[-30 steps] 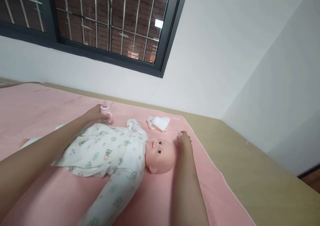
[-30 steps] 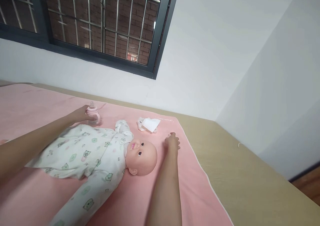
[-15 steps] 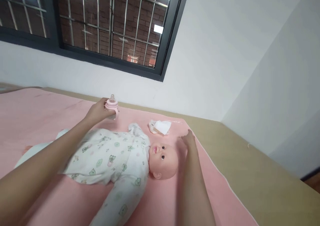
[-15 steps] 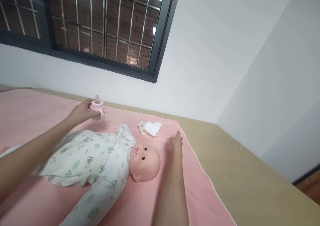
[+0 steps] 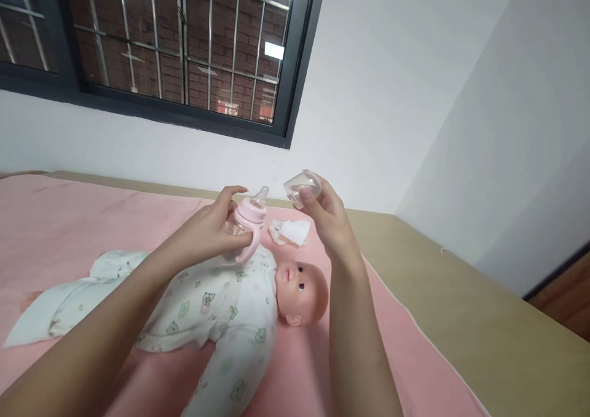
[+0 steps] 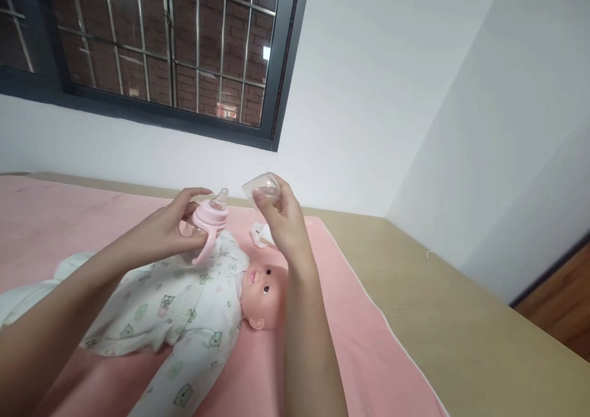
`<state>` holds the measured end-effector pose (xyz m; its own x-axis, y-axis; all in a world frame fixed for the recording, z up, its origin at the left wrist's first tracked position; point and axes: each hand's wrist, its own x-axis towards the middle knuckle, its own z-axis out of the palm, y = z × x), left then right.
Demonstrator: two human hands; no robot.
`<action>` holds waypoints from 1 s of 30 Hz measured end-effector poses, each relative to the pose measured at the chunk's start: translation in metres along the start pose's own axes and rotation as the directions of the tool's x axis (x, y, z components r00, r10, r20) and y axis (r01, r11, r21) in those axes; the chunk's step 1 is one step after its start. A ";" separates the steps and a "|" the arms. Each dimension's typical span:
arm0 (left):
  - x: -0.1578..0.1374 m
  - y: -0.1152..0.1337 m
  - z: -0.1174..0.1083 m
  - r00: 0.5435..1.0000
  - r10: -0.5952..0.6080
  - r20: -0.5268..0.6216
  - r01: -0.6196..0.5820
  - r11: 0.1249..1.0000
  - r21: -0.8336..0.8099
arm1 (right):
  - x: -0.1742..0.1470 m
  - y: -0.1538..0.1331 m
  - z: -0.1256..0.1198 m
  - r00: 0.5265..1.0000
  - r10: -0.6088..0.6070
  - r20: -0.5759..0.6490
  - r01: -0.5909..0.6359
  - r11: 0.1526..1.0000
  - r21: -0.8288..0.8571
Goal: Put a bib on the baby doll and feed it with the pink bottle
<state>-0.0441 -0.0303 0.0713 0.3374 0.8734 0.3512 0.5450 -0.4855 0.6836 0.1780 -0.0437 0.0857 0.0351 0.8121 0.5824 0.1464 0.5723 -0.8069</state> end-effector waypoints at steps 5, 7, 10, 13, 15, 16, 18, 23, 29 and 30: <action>-0.007 0.009 -0.004 0.997 -0.005 0.082 0.003 1.000 0.026 | -0.007 -0.002 0.027 0.995 0.004 0.097 0.001 0.998 -0.058; -0.008 0.011 -0.005 0.995 -0.003 0.102 0.002 1.000 0.007 | -0.009 -0.003 0.034 0.987 0.028 0.160 -0.012 0.995 -0.099; -0.008 0.008 -0.007 0.993 0.025 0.116 -0.016 0.997 -0.076 | -0.012 -0.005 0.041 0.967 0.048 0.252 -0.017 0.992 -0.122; -0.008 0.002 -0.011 0.990 0.064 0.127 -0.040 0.982 -0.183 | -0.014 -0.006 0.043 0.930 0.051 0.363 -0.012 0.994 -0.111; -0.009 -0.002 -0.014 0.983 0.086 0.160 -0.043 0.965 -0.257 | -0.015 -0.007 0.041 0.899 0.049 0.436 0.000 0.994 -0.112; -0.009 -0.004 -0.016 0.979 0.098 0.179 -0.042 0.955 -0.294 | -0.015 -0.007 0.040 0.882 0.045 0.468 0.010 0.993 -0.115; -0.008 -0.007 -0.019 0.970 0.124 0.209 -0.043 0.934 -0.355 | -0.016 -0.008 0.036 0.846 0.036 0.532 0.035 0.992 -0.123; -0.005 -0.015 -0.024 0.946 0.192 0.263 -0.066 0.905 -0.421 | -0.016 -0.009 0.034 0.765 0.016 0.644 0.103 0.984 -0.147; -0.002 -0.017 -0.025 0.978 0.082 0.193 0.012 0.896 -0.444 | -0.018 -0.002 0.050 0.854 -0.055 0.517 0.152 0.977 -0.147; -0.001 -0.016 -0.025 0.983 0.059 0.172 0.026 0.891 -0.453 | -0.019 -0.001 0.053 0.868 -0.067 0.493 0.155 0.978 -0.141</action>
<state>-0.0723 -0.0226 0.0753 0.4957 0.8236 0.2756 0.1468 -0.3922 0.9081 0.1244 -0.0535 0.0701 -0.4662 0.7224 0.5107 0.2878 0.6697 -0.6846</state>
